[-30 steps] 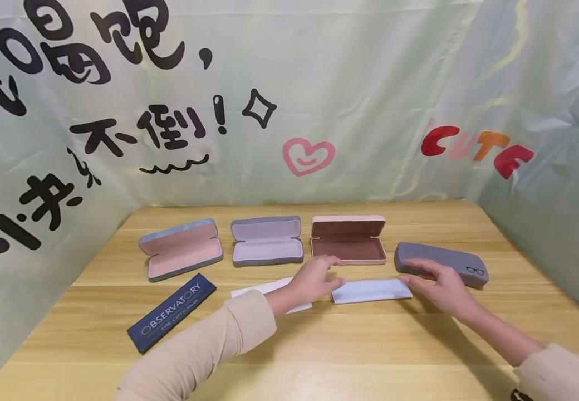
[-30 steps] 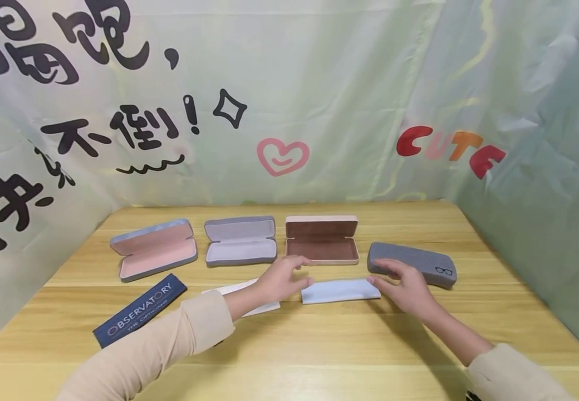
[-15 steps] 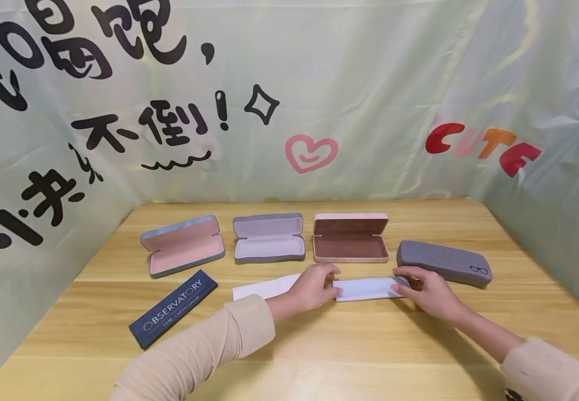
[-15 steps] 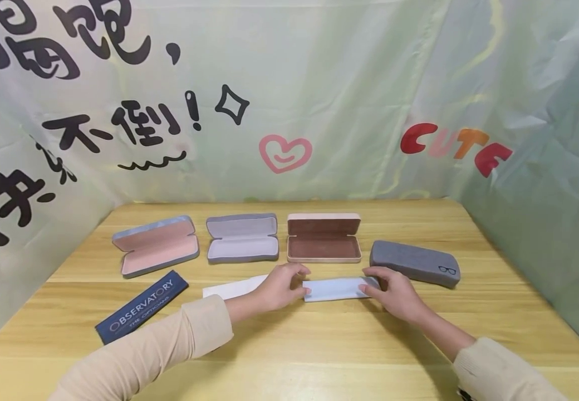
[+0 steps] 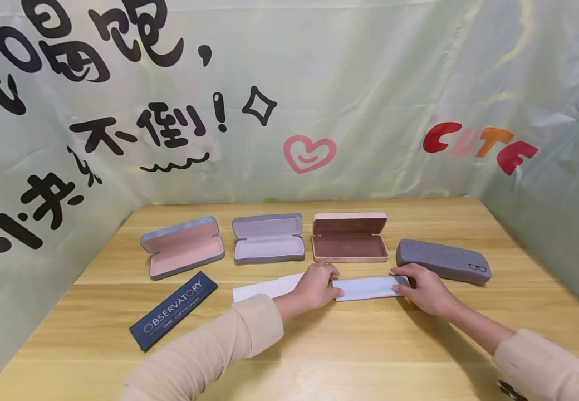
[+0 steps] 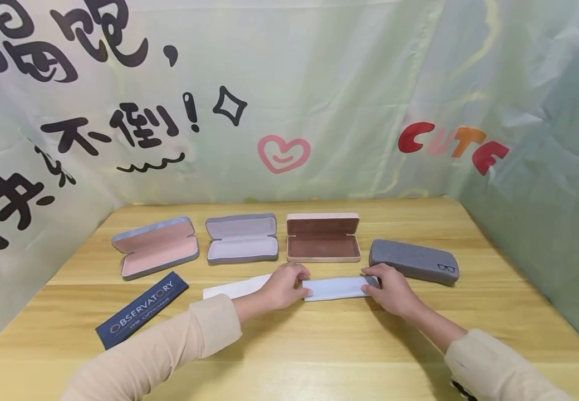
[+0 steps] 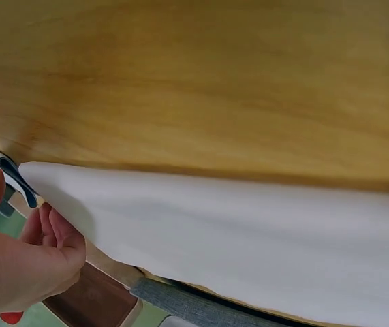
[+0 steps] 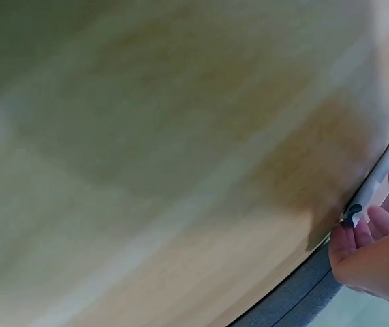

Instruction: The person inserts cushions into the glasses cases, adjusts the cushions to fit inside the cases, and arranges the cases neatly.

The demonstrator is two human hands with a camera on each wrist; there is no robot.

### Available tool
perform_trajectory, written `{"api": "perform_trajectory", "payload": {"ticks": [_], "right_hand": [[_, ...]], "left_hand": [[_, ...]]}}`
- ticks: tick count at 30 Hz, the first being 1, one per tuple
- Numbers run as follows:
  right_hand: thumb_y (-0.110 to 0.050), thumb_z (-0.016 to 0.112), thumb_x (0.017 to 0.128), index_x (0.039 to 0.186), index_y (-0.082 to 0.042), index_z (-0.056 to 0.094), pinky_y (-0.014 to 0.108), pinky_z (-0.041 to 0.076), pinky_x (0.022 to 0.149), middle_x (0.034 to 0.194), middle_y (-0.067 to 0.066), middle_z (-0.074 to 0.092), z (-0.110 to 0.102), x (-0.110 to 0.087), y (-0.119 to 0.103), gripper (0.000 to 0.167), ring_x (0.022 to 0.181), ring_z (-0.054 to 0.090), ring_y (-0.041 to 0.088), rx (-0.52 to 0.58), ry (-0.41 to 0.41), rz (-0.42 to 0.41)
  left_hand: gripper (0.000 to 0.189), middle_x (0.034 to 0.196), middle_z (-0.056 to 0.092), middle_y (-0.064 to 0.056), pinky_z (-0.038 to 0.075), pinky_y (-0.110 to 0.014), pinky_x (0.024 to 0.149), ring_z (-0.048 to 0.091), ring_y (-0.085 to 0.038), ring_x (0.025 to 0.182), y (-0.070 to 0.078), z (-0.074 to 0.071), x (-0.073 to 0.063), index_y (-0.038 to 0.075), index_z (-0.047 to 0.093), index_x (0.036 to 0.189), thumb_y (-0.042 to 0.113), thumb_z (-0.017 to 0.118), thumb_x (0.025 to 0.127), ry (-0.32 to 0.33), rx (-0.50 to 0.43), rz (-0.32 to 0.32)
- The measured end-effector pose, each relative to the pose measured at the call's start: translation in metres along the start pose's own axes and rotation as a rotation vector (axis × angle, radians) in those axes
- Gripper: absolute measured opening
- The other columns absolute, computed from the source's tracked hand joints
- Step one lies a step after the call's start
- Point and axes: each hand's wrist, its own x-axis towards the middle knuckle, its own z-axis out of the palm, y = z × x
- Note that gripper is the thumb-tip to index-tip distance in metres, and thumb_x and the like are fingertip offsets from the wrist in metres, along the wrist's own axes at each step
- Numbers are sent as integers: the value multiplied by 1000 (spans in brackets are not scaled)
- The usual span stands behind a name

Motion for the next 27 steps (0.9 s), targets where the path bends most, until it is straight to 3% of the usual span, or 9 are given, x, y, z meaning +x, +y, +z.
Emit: {"api": "perform_trajectory", "payload": {"ticks": [15, 21, 27], "right_hand": [[-6, 73, 73, 91, 4, 66, 31, 43, 67, 85, 11, 63, -6, 7, 1, 21, 78, 53, 19, -41, -133, 31], [-9, 72, 75, 82, 3, 59, 26, 38, 60, 75, 6, 57, -10, 11, 3, 19, 68, 46, 14, -20, -216, 88], [-8, 70, 77, 78, -1, 55, 22, 31, 56, 67, 0, 46, -14, 8, 2, 17, 62, 38, 10, 15, -237, 127]], "left_hand": [[17, 76, 60, 2, 41, -17, 67, 50, -10, 74, 3, 2, 9, 8, 65, 87, 16, 76, 76, -59, -7, -152], [16, 66, 47, 6, 36, -15, 58, 42, -5, 61, 4, 3, 11, 7, 59, 87, 9, 72, 79, -102, -96, -162], [12, 64, 46, 5, 35, -15, 59, 41, -4, 62, 1, 1, 10, 3, 63, 86, 7, 72, 79, -95, -148, -144]]}}
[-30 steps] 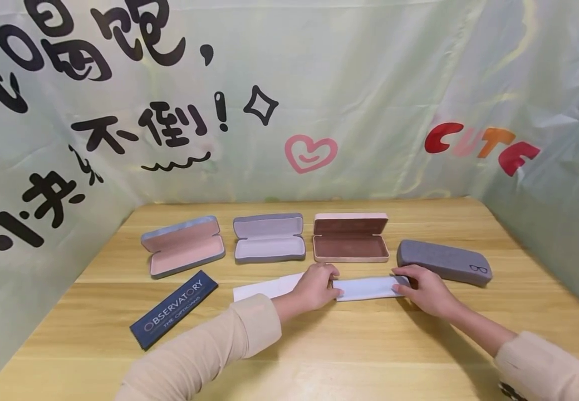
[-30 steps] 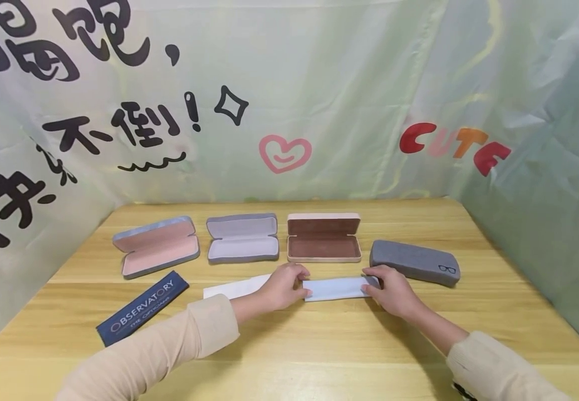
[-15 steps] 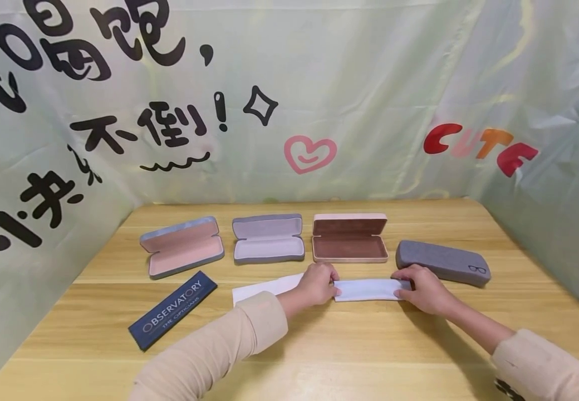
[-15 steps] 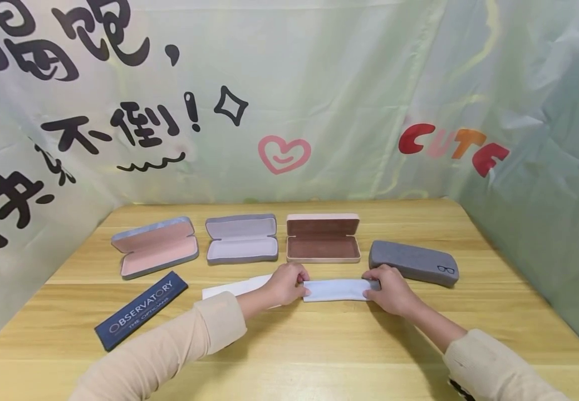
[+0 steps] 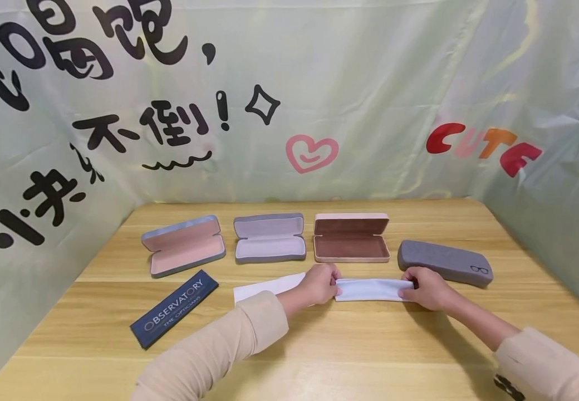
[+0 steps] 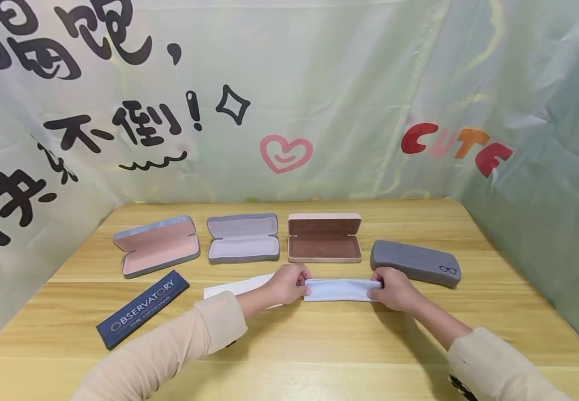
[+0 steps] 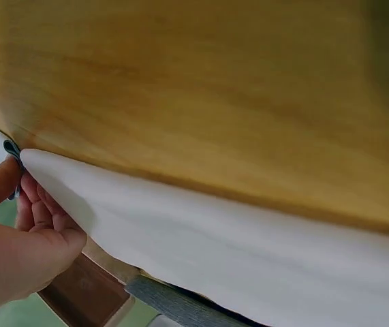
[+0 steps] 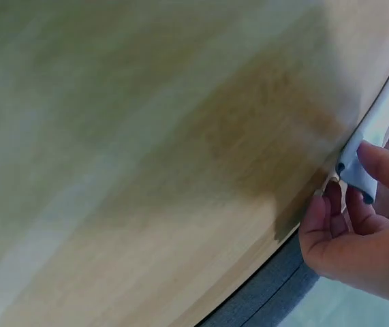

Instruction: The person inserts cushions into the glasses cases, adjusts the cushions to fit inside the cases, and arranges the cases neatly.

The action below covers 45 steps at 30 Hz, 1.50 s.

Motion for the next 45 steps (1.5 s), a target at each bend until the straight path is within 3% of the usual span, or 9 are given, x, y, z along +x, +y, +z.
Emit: {"api": "perform_trajectory", "payload": {"ticks": [6, 11, 16, 22, 26, 33, 38, 45], "right_hand": [[-8, 68, 81, 79, -2, 55, 22, 31, 57, 70, -1, 47, -5, -3, 3, 14, 64, 37, 8, 48, -3, 15], [-2, 60, 86, 88, 5, 51, 21, 40, 52, 69, 3, 54, -6, -3, 4, 13, 59, 44, 5, 234, -17, 41], [2, 54, 90, 96, 12, 45, 24, 49, 54, 73, 7, 61, -6, 1, 0, 15, 61, 56, 6, 382, -13, 94], [1, 53, 90, 99, 13, 44, 23, 50, 57, 67, 0, 45, -10, 11, -11, 17, 59, 50, 6, 458, 60, 136], [0, 52, 91, 97, 12, 43, 23, 51, 60, 66, -3, 47, -13, 18, -16, 16, 61, 54, 5, 514, 89, 172], [0, 49, 92, 107, 15, 44, 22, 51, 61, 76, -2, 56, -14, 31, -22, 22, 66, 58, 4, 511, 126, 184], [-3, 51, 92, 103, 13, 46, 22, 50, 58, 74, -3, 57, -13, 43, -25, 20, 64, 56, 2, 492, 167, 186], [-7, 58, 88, 92, 9, 55, 23, 42, 53, 66, -2, 55, -8, 57, -25, 17, 58, 51, 7, 317, 257, 185]], "left_hand": [[7, 63, 52, 1, 35, -14, 57, 41, -4, 60, -6, -5, 0, -2, 63, 80, 3, 68, 81, 22, -95, 51], [8, 67, 56, -5, 37, -14, 58, 43, -5, 62, -10, -7, 0, -4, 61, 81, 3, 64, 84, 61, -216, 65], [8, 74, 60, -9, 40, -14, 60, 46, -6, 66, -9, -13, 0, -4, 60, 84, 3, 62, 86, 142, -317, 39], [9, 68, 54, -4, 38, -14, 56, 45, -7, 62, -5, -24, 4, -4, 60, 86, 4, 62, 86, 270, -420, -10], [10, 66, 51, 0, 37, -13, 53, 44, -6, 58, -5, -27, 8, -5, 60, 86, 4, 62, 85, 308, -470, -55], [10, 71, 58, -9, 41, -15, 55, 49, -8, 62, -11, -30, 14, -6, 62, 88, 4, 62, 85, 379, -496, -102], [11, 74, 59, -10, 42, -17, 59, 50, -10, 66, -18, -31, 22, -5, 62, 87, 5, 63, 85, 429, -469, -117], [11, 72, 59, -11, 42, -16, 58, 49, -11, 64, -23, -31, 33, -6, 63, 84, 5, 65, 84, 478, -465, -153]]}}
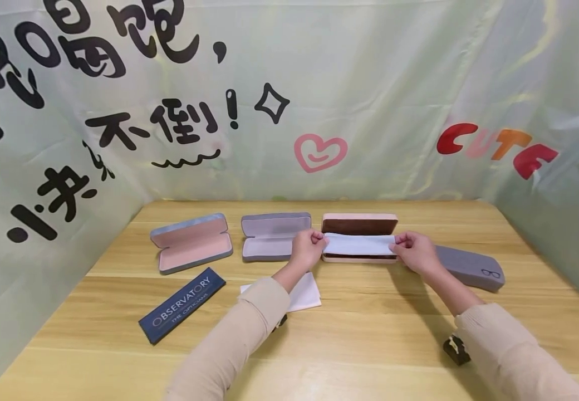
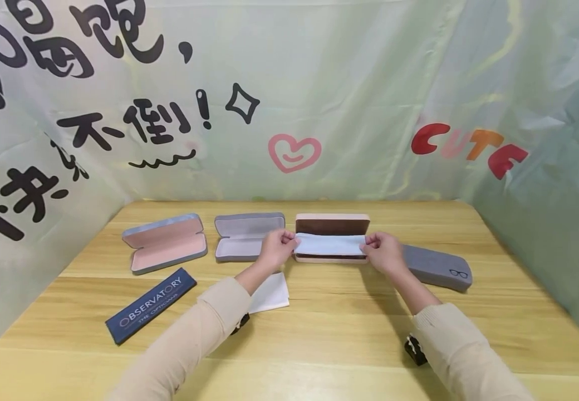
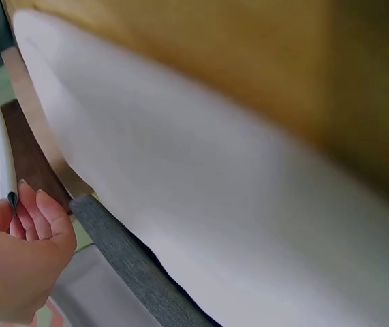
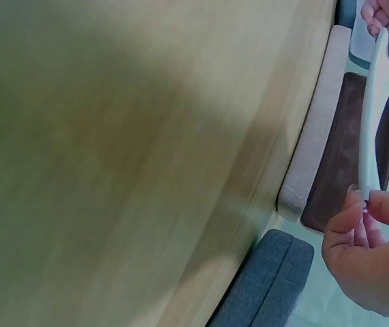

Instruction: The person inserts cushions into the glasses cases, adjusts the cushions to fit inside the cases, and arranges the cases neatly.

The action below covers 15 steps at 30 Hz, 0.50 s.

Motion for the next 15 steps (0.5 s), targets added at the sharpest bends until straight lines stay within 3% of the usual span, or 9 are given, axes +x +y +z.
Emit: {"api": "perform_trajectory", "payload": {"ticks": [4, 10, 15], "right_hand": [[-7, 61, 86, 85, 5, 56, 26, 39, 57, 68, 7, 57, 4, 4, 3, 13, 59, 47, 11, -120, 59, -49], [-6, 62, 84, 82, 6, 57, 27, 39, 59, 72, 15, 59, 6, 11, 3, 13, 65, 53, 20, -194, 67, -63], [-2, 61, 82, 80, 8, 55, 25, 43, 52, 68, 16, 62, 8, 17, 1, 12, 50, 54, 9, -167, 21, -43]], "left_hand": [[11, 73, 62, -12, 43, -17, 58, 51, -11, 64, 0, 4, 5, -6, 64, 82, 5, 67, 82, 6, 32, -27], [10, 77, 66, -10, 44, -18, 62, 53, -11, 66, 2, 9, 12, 0, 67, 80, 9, 66, 84, -11, 191, -64], [11, 77, 68, -5, 42, -20, 59, 56, -13, 68, 5, 11, 15, 6, 69, 75, 12, 66, 84, -3, 312, -105]]}}
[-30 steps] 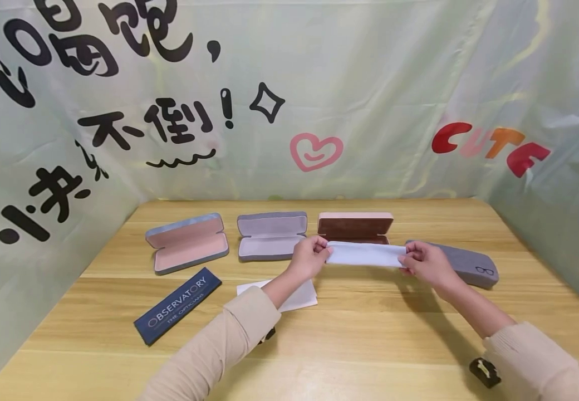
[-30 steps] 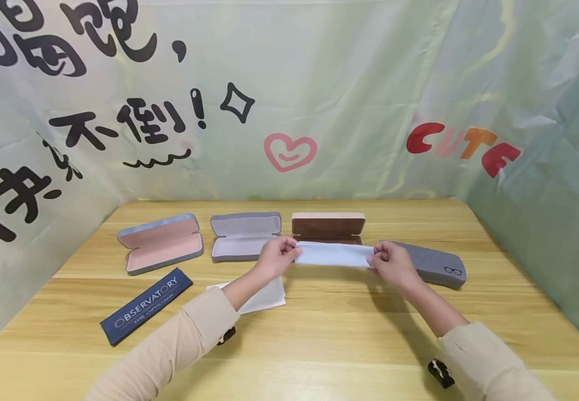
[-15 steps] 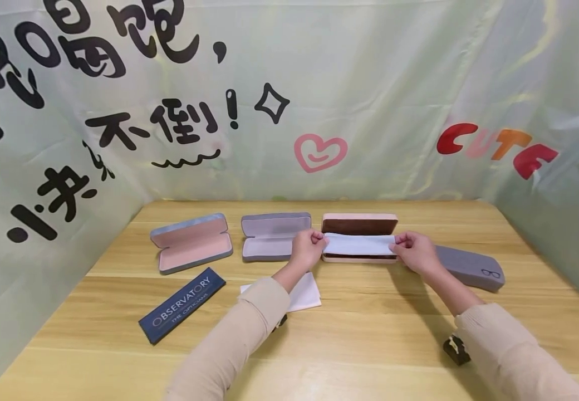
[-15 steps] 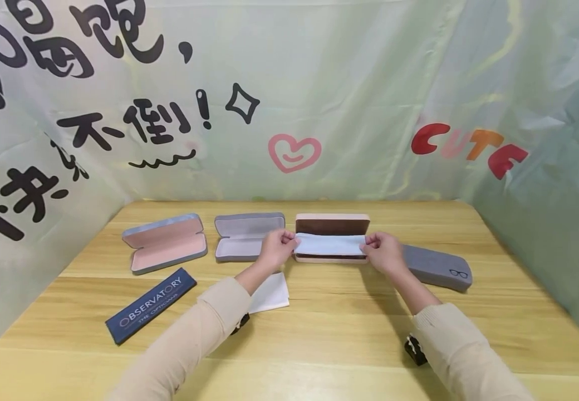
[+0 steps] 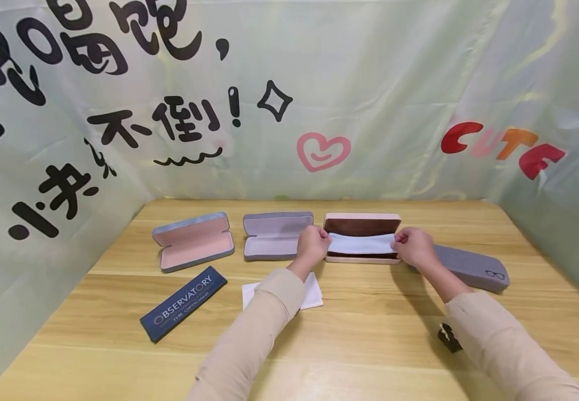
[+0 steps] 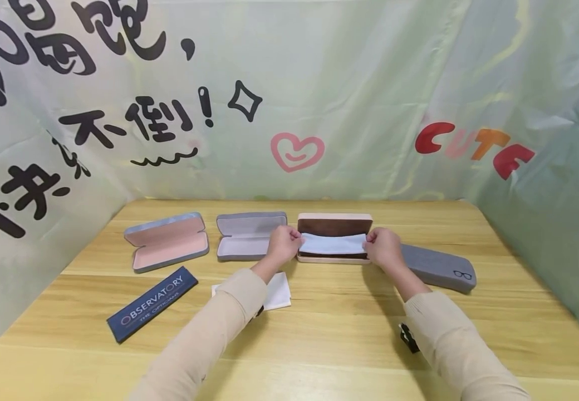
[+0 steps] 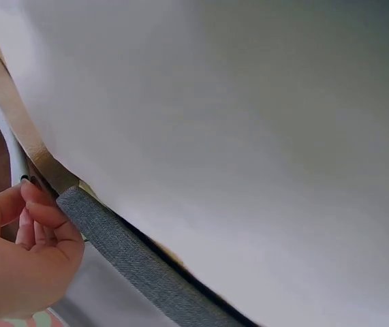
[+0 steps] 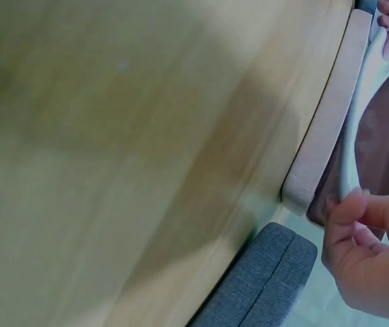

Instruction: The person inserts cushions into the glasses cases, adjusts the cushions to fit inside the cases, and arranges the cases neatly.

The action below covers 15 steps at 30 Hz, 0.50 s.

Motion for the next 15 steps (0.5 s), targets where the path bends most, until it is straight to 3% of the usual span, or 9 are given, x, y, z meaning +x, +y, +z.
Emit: {"api": "perform_trajectory", "payload": {"ticks": [5, 15], "right_hand": [[2, 60, 80, 76, 8, 54, 21, 43, 42, 60, 13, 61, 4, 5, 2, 10, 41, 49, 0, 30, -11, 1], [0, 60, 82, 69, 2, 52, 24, 43, 47, 54, 6, 56, 3, 13, -2, 15, 38, 48, 3, -71, -60, 35]], "left_hand": [[11, 80, 68, -3, 43, -24, 57, 63, -18, 76, 2, 3, 4, 10, 68, 73, 16, 67, 83, -3, 91, -40], [12, 84, 70, -1, 50, -30, 65, 65, -18, 84, 7, 9, 9, 13, 69, 74, 19, 66, 84, -15, 257, -72]]}}
